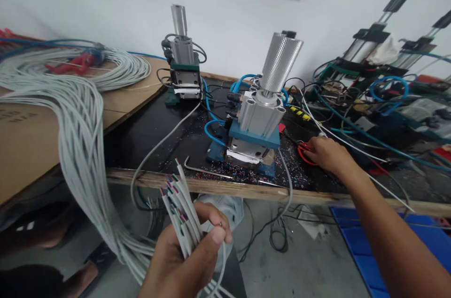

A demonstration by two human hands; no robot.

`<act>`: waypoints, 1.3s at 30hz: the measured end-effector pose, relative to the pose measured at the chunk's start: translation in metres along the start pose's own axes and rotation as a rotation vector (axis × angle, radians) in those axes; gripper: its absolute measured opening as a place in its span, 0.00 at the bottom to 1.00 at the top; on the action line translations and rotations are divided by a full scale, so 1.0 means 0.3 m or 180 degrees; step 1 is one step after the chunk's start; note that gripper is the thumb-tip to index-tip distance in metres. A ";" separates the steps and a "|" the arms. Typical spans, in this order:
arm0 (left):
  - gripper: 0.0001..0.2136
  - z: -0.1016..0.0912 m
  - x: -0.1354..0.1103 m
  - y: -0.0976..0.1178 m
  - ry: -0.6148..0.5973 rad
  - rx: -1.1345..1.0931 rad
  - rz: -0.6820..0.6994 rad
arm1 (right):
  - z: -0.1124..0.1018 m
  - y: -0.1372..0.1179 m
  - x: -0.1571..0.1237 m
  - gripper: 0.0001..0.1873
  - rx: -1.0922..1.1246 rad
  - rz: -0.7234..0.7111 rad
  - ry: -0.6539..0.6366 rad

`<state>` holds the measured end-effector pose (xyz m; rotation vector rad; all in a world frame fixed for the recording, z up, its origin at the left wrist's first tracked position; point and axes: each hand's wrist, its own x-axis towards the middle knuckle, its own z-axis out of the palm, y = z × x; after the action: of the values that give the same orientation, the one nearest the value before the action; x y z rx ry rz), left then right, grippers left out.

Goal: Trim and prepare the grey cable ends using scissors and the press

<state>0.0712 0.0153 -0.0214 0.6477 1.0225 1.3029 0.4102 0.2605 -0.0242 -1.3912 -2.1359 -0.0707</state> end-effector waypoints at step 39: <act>0.14 0.025 -0.050 -0.008 -0.0006 -0.1199 -0.0442 | -0.129 -0.803 -0.483 0.02 0.0081 -0.0805 -0.0102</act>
<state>0.0796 0.0014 -0.0167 0.2861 0.7767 1.3254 0.2632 0.0187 -0.0007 -1.1083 -2.3210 -0.1195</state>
